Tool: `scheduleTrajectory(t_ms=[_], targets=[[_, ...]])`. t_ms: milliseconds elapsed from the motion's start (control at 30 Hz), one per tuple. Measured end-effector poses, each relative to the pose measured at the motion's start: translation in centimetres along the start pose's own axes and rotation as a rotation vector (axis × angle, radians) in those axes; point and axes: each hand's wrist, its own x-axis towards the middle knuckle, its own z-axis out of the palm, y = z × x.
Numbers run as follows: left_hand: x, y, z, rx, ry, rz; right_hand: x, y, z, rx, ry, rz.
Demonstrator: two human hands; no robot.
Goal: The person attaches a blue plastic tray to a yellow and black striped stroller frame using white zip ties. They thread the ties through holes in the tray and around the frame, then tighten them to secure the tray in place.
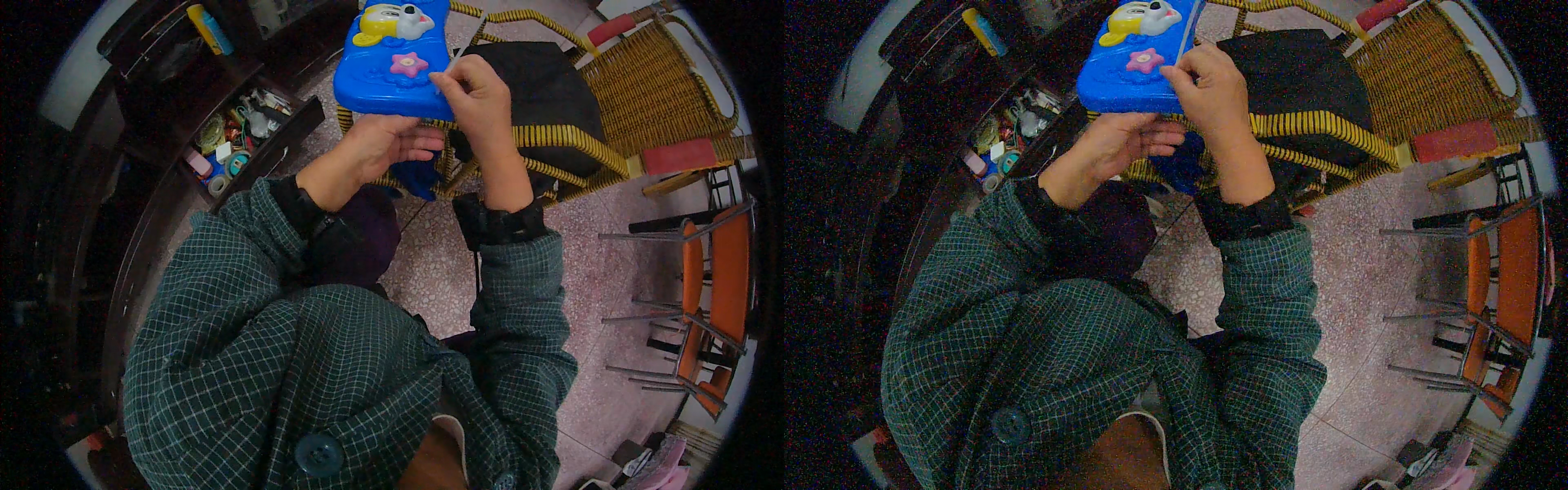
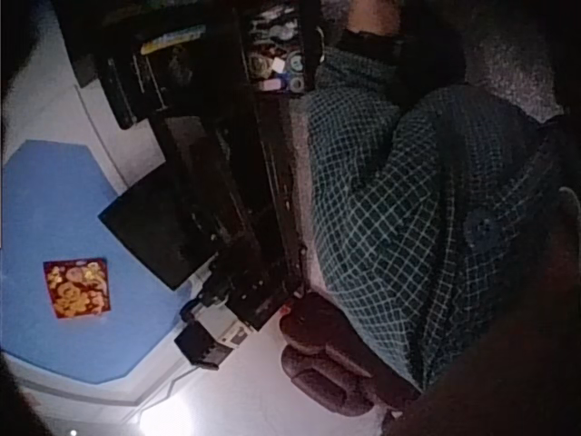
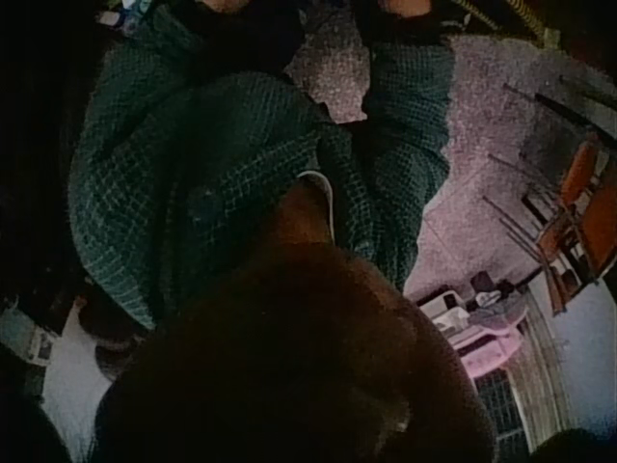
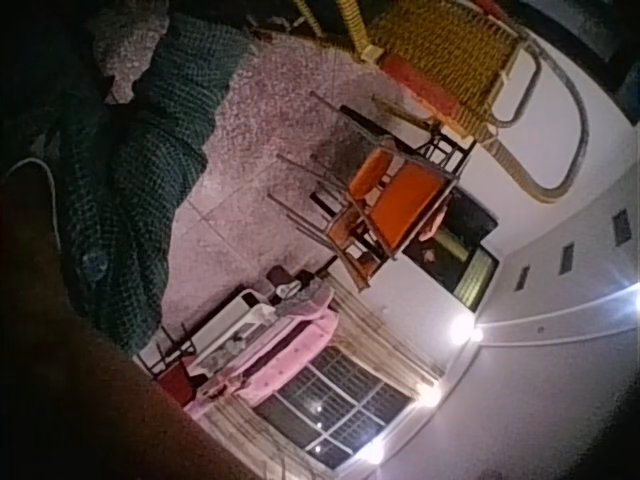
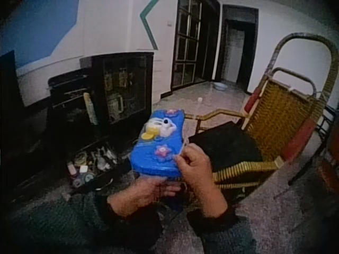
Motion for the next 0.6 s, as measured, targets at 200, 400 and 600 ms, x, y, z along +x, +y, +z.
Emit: scheduleTrajectory(t_ms=[200, 400, 600], targets=[[0.1, 0.0, -0.2, -0.020, -0.025, -0.011, -0.3, 0.4, 0.1, -0.054, -0.020, -0.089], [0.1, 0.1, 0.0, -0.016, 0.006, -0.028, 0.8, -0.2, -0.7, -0.033, -0.048, 0.029], [-0.3, 1.2, -0.6, 0.142, -0.014, -0.151, 0.9, -0.5, -0.4, -0.133, -0.034, 0.028]])
